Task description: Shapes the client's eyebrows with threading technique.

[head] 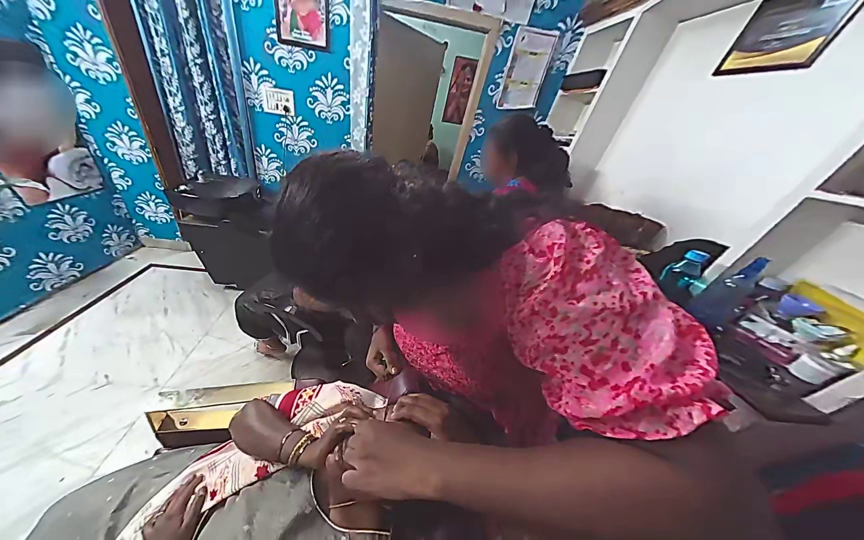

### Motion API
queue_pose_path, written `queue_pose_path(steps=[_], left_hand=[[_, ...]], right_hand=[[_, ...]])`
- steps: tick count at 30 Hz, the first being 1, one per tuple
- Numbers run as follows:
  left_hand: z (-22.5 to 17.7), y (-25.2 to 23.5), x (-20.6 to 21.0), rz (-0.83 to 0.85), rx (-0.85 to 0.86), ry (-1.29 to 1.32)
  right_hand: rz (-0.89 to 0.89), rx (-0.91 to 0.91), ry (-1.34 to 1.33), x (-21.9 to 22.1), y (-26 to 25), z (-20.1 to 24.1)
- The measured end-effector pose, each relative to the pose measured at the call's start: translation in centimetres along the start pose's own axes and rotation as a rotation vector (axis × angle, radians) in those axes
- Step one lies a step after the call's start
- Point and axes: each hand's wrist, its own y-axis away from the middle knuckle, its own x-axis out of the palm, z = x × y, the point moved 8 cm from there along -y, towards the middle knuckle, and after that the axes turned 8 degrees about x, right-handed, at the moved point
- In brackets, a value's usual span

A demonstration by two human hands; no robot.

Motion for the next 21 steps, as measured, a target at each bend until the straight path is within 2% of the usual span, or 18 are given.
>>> queue_pose_path(steps=[4,9,13,16,19,21], left_hand=[[0.3,-0.1,0.1,-0.008,0.007,-0.021],[0.1,-0.2,0.2,0.005,0.003,-0.031],[2.1,-0.6,0.9,0.010,-0.002,-0.061],[4.9,-0.4,2.3,-0.187,0.083,-0.131],[0.7,0.0,0.5,0.045,-0.028,-0.060],[0.4,-0.5,0.0,0.043,-0.042,-0.041]], right_hand=[[-0.010,-0.022,0.044,0.3,-0.4,-0.4],[0.078,0.024,0.035,0.6,-0.6,-0.8],[0.024,0.018,0.075,0.4,-0.5,-0.7],[0.021,0.063,0.005,0.2,-0.3,-0.6],[0.061,0.052,0.048,0.5,0.0,-0.2],[0.095,0.053,0.083,0.7,-0.1,-0.2]])
